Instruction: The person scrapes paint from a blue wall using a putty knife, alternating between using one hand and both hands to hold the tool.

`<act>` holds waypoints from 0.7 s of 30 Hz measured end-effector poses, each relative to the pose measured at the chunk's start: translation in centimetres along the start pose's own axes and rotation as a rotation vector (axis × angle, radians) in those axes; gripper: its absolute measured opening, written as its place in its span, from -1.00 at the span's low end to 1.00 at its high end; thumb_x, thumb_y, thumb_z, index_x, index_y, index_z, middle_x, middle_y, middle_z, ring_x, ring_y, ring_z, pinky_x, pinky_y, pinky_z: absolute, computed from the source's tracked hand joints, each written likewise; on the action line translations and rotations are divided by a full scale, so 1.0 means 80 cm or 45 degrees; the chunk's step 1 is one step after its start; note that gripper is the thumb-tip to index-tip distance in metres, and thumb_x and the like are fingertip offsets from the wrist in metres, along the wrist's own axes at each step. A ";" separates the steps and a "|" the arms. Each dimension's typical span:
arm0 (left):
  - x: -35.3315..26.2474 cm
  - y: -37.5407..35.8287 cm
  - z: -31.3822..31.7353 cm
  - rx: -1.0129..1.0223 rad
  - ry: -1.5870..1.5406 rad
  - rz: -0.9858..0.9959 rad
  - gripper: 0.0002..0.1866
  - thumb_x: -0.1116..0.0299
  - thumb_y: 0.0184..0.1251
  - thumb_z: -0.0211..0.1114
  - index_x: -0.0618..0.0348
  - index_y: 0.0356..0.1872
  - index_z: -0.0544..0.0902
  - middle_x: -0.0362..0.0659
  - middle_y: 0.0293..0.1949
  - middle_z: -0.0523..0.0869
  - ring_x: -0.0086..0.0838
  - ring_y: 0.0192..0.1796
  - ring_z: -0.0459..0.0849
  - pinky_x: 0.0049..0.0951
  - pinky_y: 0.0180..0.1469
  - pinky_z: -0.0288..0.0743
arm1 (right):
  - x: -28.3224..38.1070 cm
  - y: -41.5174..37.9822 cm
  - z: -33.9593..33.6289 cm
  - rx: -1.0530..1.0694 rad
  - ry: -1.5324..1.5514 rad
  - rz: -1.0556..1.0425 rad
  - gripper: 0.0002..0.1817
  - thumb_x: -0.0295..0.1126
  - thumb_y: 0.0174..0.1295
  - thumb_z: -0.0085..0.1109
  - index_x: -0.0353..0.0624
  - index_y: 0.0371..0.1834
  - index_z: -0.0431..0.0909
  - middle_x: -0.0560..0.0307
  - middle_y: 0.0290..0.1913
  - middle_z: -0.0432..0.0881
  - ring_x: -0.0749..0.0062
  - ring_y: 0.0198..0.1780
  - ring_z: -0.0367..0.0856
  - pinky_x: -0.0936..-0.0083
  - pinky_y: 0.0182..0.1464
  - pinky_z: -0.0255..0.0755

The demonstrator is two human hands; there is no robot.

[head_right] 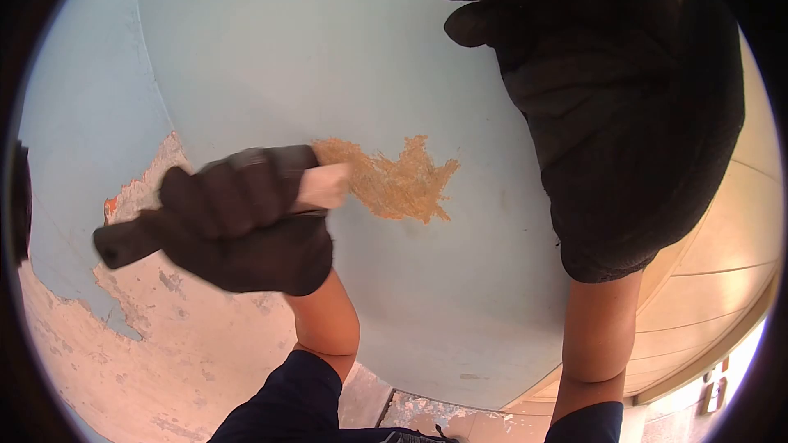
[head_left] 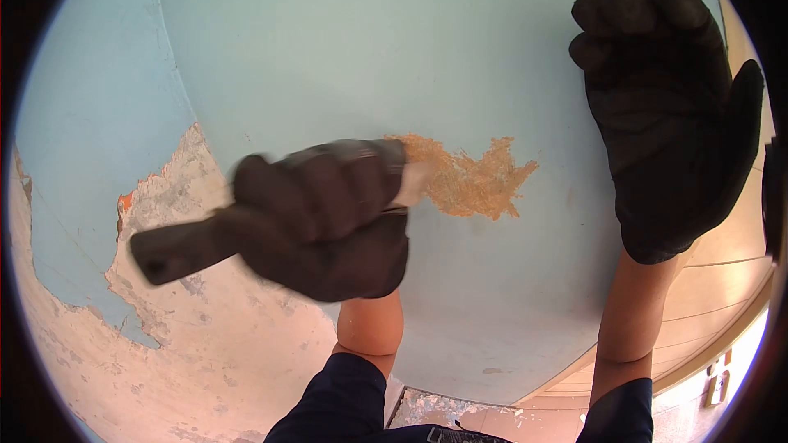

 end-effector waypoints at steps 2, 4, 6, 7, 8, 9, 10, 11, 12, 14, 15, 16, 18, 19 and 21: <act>0.025 -0.009 0.001 0.094 -0.025 -0.155 -0.43 -0.17 0.64 -0.18 -0.01 -0.54 0.25 -0.31 -0.75 0.15 -0.51 -0.71 0.02 -0.38 -0.59 -0.01 | -0.002 0.000 -0.003 -0.083 -0.026 0.018 -0.22 0.14 0.51 -0.18 -0.37 0.48 0.27 -0.15 0.27 0.49 -0.03 0.37 0.34 0.20 0.40 0.19; 0.010 -0.004 0.007 0.167 -0.054 -0.101 -0.45 -0.13 0.65 -0.16 0.00 -0.53 0.26 -0.30 -0.75 0.16 -0.50 -0.70 0.03 -0.36 -0.59 0.01 | -0.002 0.005 0.000 0.090 -0.022 -0.008 -0.23 0.14 0.51 -0.19 -0.36 0.47 0.28 -0.14 0.25 0.49 -0.02 0.36 0.34 0.20 0.40 0.19; -0.012 0.004 0.009 0.110 -0.089 0.008 -0.47 -0.10 0.64 -0.06 0.02 -0.52 0.26 -0.29 -0.74 0.17 -0.51 -0.70 0.05 -0.33 -0.58 0.05 | -0.003 0.009 0.003 0.183 0.004 -0.013 -0.23 0.14 0.51 -0.19 -0.36 0.47 0.29 -0.14 0.24 0.49 -0.01 0.35 0.34 0.20 0.39 0.20; -0.012 0.004 0.010 0.110 -0.090 0.010 -0.47 -0.10 0.64 -0.06 0.02 -0.52 0.26 -0.29 -0.74 0.17 -0.51 -0.70 0.05 -0.33 -0.58 0.05 | -0.003 0.008 0.005 0.198 0.018 -0.012 -0.24 0.14 0.51 -0.19 -0.36 0.46 0.29 -0.14 0.25 0.49 0.00 0.35 0.34 0.21 0.39 0.20; -0.011 0.003 0.010 0.119 -0.067 0.013 -0.47 -0.11 0.64 -0.09 0.01 -0.52 0.26 -0.30 -0.74 0.17 -0.52 -0.69 0.05 -0.35 -0.58 0.04 | -0.002 0.007 0.007 0.213 0.031 -0.011 -0.24 0.14 0.51 -0.19 -0.35 0.46 0.30 -0.14 0.25 0.49 0.00 0.35 0.34 0.21 0.38 0.21; -0.010 0.001 0.010 0.128 -0.043 0.012 -0.47 -0.11 0.65 -0.11 0.00 -0.53 0.26 -0.32 -0.73 0.17 -0.53 -0.69 0.04 -0.37 -0.58 0.04 | -0.002 0.003 0.003 0.073 -0.029 -0.011 -0.24 0.14 0.51 -0.17 -0.35 0.46 0.31 -0.13 0.23 0.49 0.01 0.33 0.35 0.22 0.37 0.21; -0.011 -0.001 0.010 0.132 -0.016 0.015 -0.47 -0.11 0.65 -0.14 -0.02 -0.53 0.25 -0.33 -0.73 0.17 -0.54 -0.68 0.04 -0.39 -0.57 0.03 | -0.002 0.004 0.001 0.008 -0.059 -0.010 -0.24 0.14 0.50 -0.17 -0.35 0.45 0.31 -0.13 0.23 0.49 0.02 0.32 0.35 0.22 0.36 0.22; -0.009 -0.001 0.010 0.141 0.006 0.025 -0.47 -0.12 0.66 -0.16 -0.03 -0.53 0.25 -0.34 -0.72 0.17 -0.55 -0.68 0.03 -0.41 -0.57 0.02 | -0.003 0.004 -0.002 -0.056 -0.089 -0.008 -0.24 0.14 0.50 -0.16 -0.35 0.45 0.31 -0.13 0.22 0.49 0.03 0.31 0.36 0.22 0.35 0.22; -0.006 0.001 0.011 0.157 0.025 0.039 -0.47 -0.12 0.66 -0.18 -0.04 -0.53 0.25 -0.35 -0.72 0.17 -0.56 -0.67 0.02 -0.44 -0.57 0.02 | -0.004 0.010 0.002 0.067 -0.026 -0.010 -0.24 0.14 0.50 -0.16 -0.35 0.45 0.32 -0.13 0.22 0.50 0.02 0.31 0.37 0.22 0.35 0.22; -0.013 0.010 0.013 0.124 -0.023 0.058 -0.48 -0.12 0.67 -0.19 -0.06 -0.53 0.24 -0.37 -0.72 0.17 -0.57 -0.66 0.03 -0.45 -0.56 0.02 | -0.004 0.009 0.007 0.179 0.042 -0.010 -0.24 0.14 0.50 -0.16 -0.35 0.45 0.32 -0.14 0.21 0.50 0.01 0.30 0.38 0.22 0.35 0.22; -0.007 0.006 0.010 0.122 -0.022 0.049 -0.48 -0.12 0.67 -0.19 -0.06 -0.53 0.24 -0.37 -0.72 0.17 -0.57 -0.66 0.03 -0.45 -0.56 0.02 | -0.004 0.007 0.005 0.129 0.020 -0.026 -0.24 0.14 0.50 -0.16 -0.35 0.44 0.32 -0.14 0.21 0.51 0.00 0.30 0.38 0.21 0.36 0.22; 0.005 0.002 0.006 0.139 0.055 -0.026 -0.46 -0.15 0.65 -0.18 -0.04 -0.52 0.24 -0.35 -0.73 0.15 -0.55 -0.67 0.01 -0.43 -0.58 0.00 | -0.004 0.005 0.005 0.103 0.011 -0.031 -0.24 0.15 0.50 -0.17 -0.35 0.44 0.32 -0.14 0.20 0.51 0.00 0.30 0.38 0.21 0.36 0.22; 0.012 -0.001 0.006 0.319 0.073 -0.130 -0.46 -0.15 0.65 -0.17 -0.03 -0.52 0.24 -0.33 -0.73 0.17 -0.53 -0.67 0.02 -0.39 -0.59 -0.01 | -0.005 0.003 0.004 0.055 -0.013 -0.030 -0.24 0.15 0.50 -0.16 -0.35 0.44 0.33 -0.14 0.21 0.51 0.00 0.30 0.38 0.21 0.36 0.23; 0.006 0.002 0.011 0.318 0.072 -0.124 -0.46 -0.15 0.65 -0.17 -0.03 -0.52 0.24 -0.33 -0.73 0.17 -0.53 -0.67 0.02 -0.39 -0.59 -0.01 | -0.005 0.003 0.005 0.049 -0.023 -0.027 -0.24 0.15 0.50 -0.16 -0.35 0.43 0.33 -0.14 0.21 0.51 0.00 0.31 0.38 0.21 0.36 0.23; -0.020 0.008 0.011 0.131 -0.050 0.051 -0.50 -0.10 0.65 -0.11 -0.05 -0.51 0.24 -0.35 -0.71 0.18 -0.53 -0.65 0.05 -0.39 -0.57 0.00 | -0.005 0.003 0.006 0.010 -0.042 -0.016 -0.25 0.15 0.49 -0.15 -0.34 0.42 0.34 -0.13 0.20 0.51 0.02 0.29 0.38 0.21 0.34 0.24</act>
Point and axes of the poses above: each hand's wrist, its own y-axis towards the middle knuckle, its own z-axis out of the palm, x = y × z, the point moved 6 cm from there along y, towards the middle knuckle
